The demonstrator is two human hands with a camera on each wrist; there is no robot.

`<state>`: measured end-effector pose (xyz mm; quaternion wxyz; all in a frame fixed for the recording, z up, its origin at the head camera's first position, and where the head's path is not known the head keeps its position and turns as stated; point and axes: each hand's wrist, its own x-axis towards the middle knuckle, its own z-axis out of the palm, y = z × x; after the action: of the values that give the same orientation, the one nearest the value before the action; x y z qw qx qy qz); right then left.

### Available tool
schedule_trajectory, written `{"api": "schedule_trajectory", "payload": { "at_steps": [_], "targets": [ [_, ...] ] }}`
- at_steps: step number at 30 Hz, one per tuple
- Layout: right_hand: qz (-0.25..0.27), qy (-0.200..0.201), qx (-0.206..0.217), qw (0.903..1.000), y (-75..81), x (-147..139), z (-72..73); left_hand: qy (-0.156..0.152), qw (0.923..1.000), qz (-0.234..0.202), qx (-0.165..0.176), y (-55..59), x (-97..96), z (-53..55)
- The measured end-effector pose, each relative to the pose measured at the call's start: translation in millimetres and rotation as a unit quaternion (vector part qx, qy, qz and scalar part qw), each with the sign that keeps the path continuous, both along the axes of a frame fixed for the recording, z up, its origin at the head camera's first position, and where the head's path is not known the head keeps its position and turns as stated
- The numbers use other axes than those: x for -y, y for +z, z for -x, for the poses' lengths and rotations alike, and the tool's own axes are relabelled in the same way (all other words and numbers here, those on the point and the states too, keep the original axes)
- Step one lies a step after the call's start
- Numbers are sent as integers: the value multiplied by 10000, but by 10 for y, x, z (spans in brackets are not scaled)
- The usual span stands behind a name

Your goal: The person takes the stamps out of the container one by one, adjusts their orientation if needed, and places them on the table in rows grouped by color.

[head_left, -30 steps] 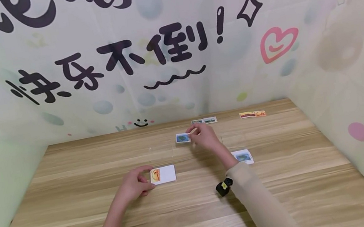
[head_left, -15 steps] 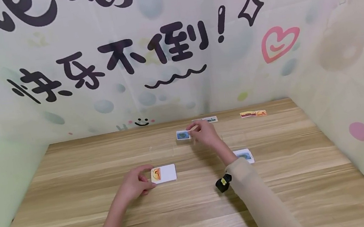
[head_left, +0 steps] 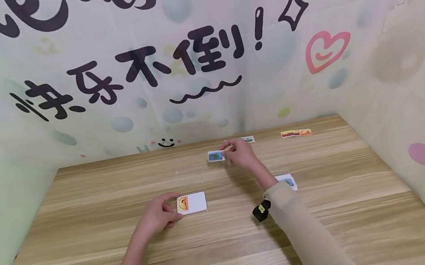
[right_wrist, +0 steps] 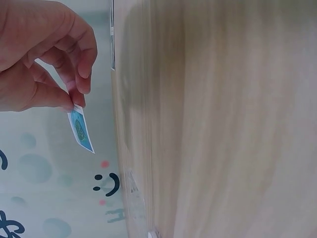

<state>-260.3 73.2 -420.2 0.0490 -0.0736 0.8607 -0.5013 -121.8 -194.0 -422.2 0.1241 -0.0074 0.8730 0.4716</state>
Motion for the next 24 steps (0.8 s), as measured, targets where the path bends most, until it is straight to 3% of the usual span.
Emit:
{"api": "schedule_trajectory", "payload": {
  "at_steps": [24],
  "targets": [
    [-130,-118,68,9998,-94,-50,173,9,10000,30,9,-13,10,-3]
  ]
}}
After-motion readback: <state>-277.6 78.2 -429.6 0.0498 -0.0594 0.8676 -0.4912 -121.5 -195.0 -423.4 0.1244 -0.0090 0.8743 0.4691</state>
